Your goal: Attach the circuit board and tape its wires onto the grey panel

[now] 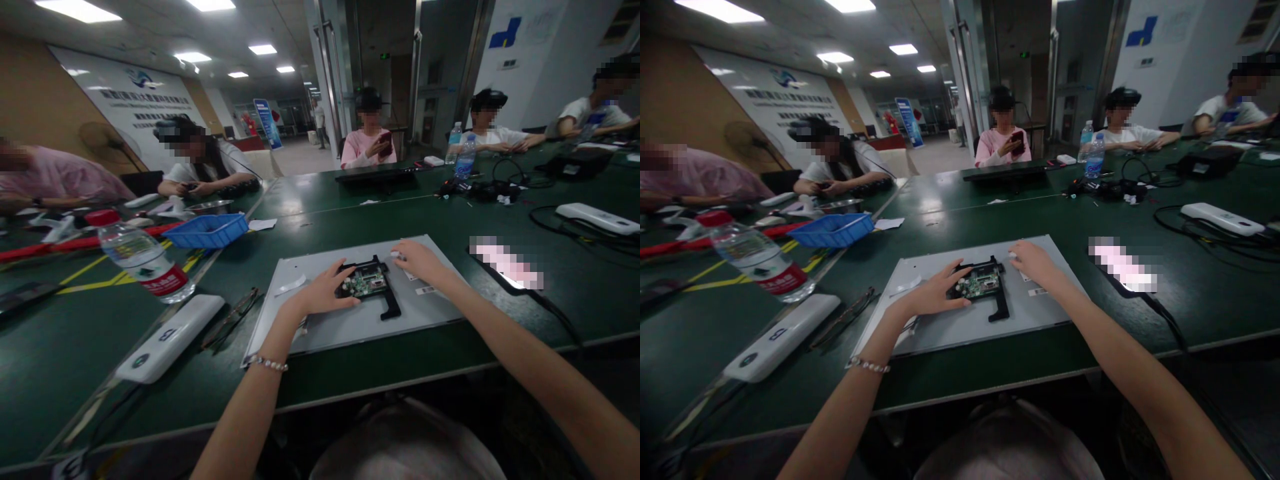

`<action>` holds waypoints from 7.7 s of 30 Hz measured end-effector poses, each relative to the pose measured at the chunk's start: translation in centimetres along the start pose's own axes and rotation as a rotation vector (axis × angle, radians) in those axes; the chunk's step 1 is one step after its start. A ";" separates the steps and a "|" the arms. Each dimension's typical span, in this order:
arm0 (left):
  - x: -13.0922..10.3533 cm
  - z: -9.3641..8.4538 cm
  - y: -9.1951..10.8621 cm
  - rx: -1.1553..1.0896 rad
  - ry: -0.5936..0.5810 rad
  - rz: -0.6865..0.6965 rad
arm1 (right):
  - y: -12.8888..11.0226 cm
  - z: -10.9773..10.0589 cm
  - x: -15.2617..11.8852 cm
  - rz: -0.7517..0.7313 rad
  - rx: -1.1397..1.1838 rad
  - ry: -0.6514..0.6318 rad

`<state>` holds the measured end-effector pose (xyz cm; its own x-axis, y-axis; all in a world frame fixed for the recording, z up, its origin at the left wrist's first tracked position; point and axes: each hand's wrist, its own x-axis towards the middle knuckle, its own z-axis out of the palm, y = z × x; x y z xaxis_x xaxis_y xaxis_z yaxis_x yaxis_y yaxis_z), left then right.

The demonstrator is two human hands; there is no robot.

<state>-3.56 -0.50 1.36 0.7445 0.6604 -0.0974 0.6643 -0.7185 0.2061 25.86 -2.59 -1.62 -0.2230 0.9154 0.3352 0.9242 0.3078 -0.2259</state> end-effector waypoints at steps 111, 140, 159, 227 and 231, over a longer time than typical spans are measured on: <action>-0.3 -0.3 0.5 -0.095 -0.035 -0.011 | -2.5 -1.9 -3.3 0.366 0.989 -0.344; -0.3 -0.7 0.9 -0.087 -0.041 -0.013 | -3.5 -1.9 -3.3 0.124 0.635 -0.173; -1.3 -3.1 -1.3 0.167 0.451 -0.286 | -3.5 -2.1 -3.3 0.131 0.778 -0.098; -6.2 1.9 5.3 0.159 0.424 -0.484 | -4.2 -2.6 -3.9 -0.071 0.574 -0.045; -5.8 2.4 6.0 0.266 0.341 -0.476 | -4.2 -2.8 -3.9 -0.076 0.561 -0.051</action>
<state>-3.73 -9.11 0.83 0.3304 0.9212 0.2053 0.9432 -0.3303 -0.0361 23.71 -8.20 0.54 -0.3101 0.8925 0.3275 0.6022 0.4510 -0.6587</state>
